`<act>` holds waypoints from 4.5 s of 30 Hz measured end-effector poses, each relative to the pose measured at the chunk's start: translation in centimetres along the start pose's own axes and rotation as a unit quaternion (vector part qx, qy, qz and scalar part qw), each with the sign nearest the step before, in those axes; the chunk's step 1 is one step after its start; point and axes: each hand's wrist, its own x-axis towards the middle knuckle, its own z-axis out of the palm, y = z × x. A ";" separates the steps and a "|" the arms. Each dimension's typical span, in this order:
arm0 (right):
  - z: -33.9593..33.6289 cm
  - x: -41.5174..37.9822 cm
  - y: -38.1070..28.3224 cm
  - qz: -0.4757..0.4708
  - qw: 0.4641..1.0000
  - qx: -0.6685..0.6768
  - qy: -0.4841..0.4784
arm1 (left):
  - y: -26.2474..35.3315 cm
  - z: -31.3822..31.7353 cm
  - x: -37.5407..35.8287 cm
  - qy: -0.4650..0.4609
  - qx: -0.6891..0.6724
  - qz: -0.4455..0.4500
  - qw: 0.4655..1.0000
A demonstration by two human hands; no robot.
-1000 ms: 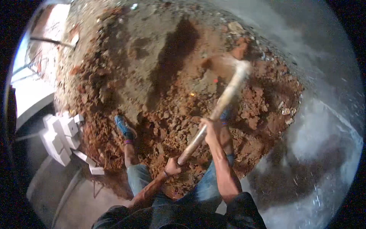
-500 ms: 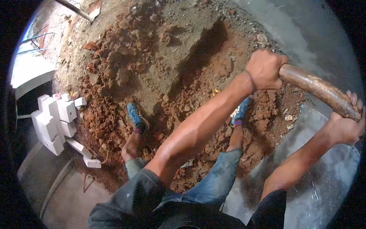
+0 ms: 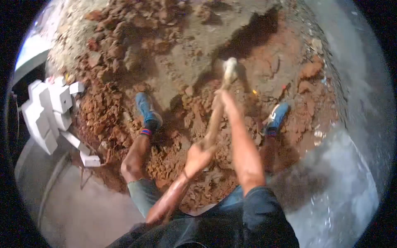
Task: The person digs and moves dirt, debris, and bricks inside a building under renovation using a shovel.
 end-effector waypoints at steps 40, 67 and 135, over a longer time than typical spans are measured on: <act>-46.8 -29.9 1.5 -0.523 0.676 0.446 -0.266 | -9.0 31.9 -7.3 0.015 0.406 0.506 0.760; -52.8 -16.2 -1.8 -0.368 0.817 0.441 0.056 | -3.5 38.7 9.8 -0.079 0.392 0.399 0.825; -14.6 -8.0 0.8 0.125 0.940 0.057 -0.313 | 3.6 17.8 -11.2 -0.138 -0.388 -0.070 0.908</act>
